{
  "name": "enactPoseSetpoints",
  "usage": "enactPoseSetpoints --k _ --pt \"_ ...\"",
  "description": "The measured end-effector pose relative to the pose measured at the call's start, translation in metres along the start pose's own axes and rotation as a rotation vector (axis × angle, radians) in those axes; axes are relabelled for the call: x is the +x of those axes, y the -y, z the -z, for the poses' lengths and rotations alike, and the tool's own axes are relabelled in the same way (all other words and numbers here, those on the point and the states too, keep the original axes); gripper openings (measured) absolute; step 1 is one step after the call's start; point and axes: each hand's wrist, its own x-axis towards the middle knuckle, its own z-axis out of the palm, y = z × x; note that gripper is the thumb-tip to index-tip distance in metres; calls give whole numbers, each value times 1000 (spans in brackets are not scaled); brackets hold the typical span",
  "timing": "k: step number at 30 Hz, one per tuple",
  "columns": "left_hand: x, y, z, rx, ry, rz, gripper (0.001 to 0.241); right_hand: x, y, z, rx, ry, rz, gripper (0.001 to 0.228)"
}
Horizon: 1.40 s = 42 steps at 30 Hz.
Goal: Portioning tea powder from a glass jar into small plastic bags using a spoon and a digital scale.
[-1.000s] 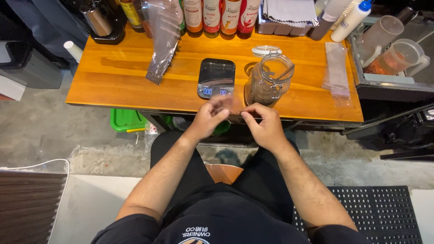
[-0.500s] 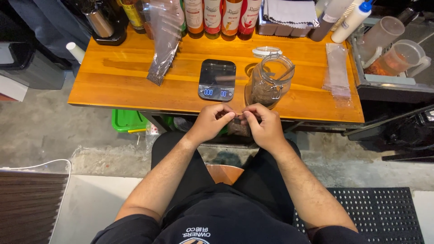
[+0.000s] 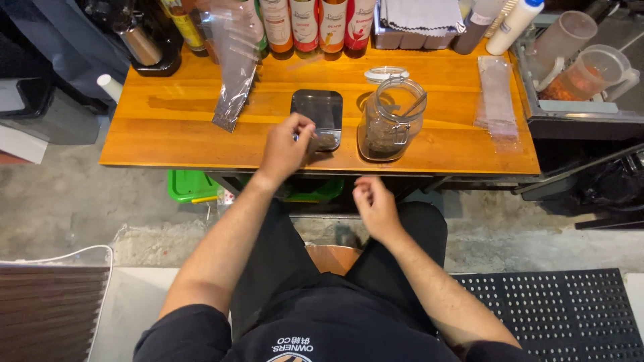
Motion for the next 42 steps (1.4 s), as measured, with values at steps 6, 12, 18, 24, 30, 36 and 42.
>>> enactPoseSetpoints --k 6,12,18,24,30,36,42 --pt "63 39 -7 88 47 -16 4 -58 -74 -10 -364 310 22 20" --pt "96 70 -14 229 36 86 23 -63 -85 -15 -450 511 98 14" --pt "104 78 -1 119 -188 160 11 -59 -81 -18 -404 557 26 12" --pt "104 56 15 89 -153 162 17 -56 -73 -17 -485 685 -234 25" --pt "112 44 15 105 -128 98 9 -52 -73 -18 -474 763 -125 55" --pt "128 15 6 210 -47 285 9 -52 -79 -19 -423 673 -74 24" --pt "146 7 -10 382 109 375 15 -52 -72 -17 -446 723 -94 27"
